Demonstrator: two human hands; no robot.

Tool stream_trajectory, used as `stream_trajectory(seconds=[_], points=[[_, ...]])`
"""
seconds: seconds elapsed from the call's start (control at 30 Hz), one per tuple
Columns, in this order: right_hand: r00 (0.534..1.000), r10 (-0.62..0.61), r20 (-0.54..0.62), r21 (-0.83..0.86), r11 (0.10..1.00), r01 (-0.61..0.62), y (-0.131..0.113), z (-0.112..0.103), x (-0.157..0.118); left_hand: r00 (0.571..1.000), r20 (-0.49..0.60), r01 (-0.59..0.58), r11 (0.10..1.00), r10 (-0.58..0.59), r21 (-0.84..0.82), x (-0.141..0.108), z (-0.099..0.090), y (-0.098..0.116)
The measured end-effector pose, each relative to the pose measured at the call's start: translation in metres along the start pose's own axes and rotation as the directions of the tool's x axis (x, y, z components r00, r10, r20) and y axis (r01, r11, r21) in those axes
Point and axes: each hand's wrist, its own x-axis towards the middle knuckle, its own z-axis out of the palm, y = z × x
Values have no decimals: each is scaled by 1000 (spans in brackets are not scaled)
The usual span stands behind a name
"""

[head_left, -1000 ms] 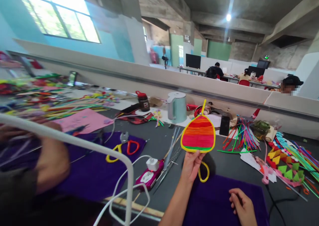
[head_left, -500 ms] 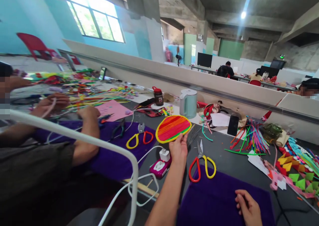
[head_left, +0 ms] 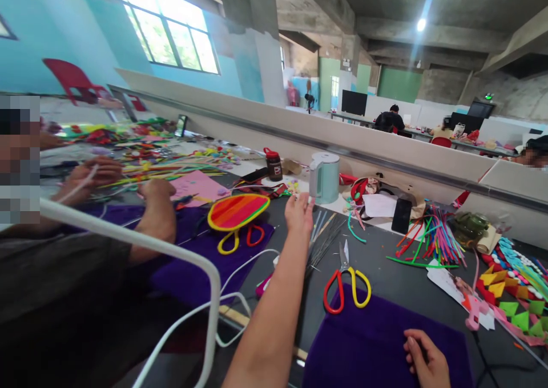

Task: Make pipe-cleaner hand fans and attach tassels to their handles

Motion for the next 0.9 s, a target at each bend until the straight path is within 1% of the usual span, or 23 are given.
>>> stream_trajectory(seconds=[0.1,0.23,0.3,0.37,0.47,0.5,0.6,0.67,0.73,0.8,0.83,0.87,0.9], points=[[1000,3,21,-9,1000,-2,0,-4,3,991,116,55,995,-65,85,-38,-4,-19],[986,55,159,-37,998,-50,3,-13,10,948,269,113,969,-172,221,-109,-13,-43],[980,56,188,-40,998,-49,4,-16,12,896,411,7,932,-167,363,-147,-19,-52],[983,23,182,-37,999,-17,3,-17,11,841,511,-88,887,-177,453,-184,-28,-60],[987,-48,156,-26,998,53,-3,-17,6,728,656,-296,771,-201,564,-229,-44,-67],[987,-70,144,-21,997,74,-6,-18,3,700,687,-372,724,-192,581,-239,-51,-67],[984,-120,130,-34,992,125,-15,-24,-6,637,756,-574,561,-152,596,-259,-77,-63],[977,-179,112,-74,979,188,-20,-31,-14,596,792,-670,463,-131,580,-265,-98,-57],[961,-268,67,-137,952,275,-21,-39,-23,579,807,-722,383,-121,576,-269,-122,-50],[942,-336,3,-201,922,330,-18,-49,-32,534,830,-768,320,-159,555,-275,-144,-45],[937,-349,-24,-225,915,335,-16,-54,-37,506,841,-789,291,-192,541,-278,-154,-43],[936,-349,-47,-243,913,328,-14,-58,-42,490,845,-805,261,-215,533,-281,-162,-42],[938,-339,-67,-257,915,312,-12,-62,-47,484,844,-815,232,-231,531,-285,-169,-42]])
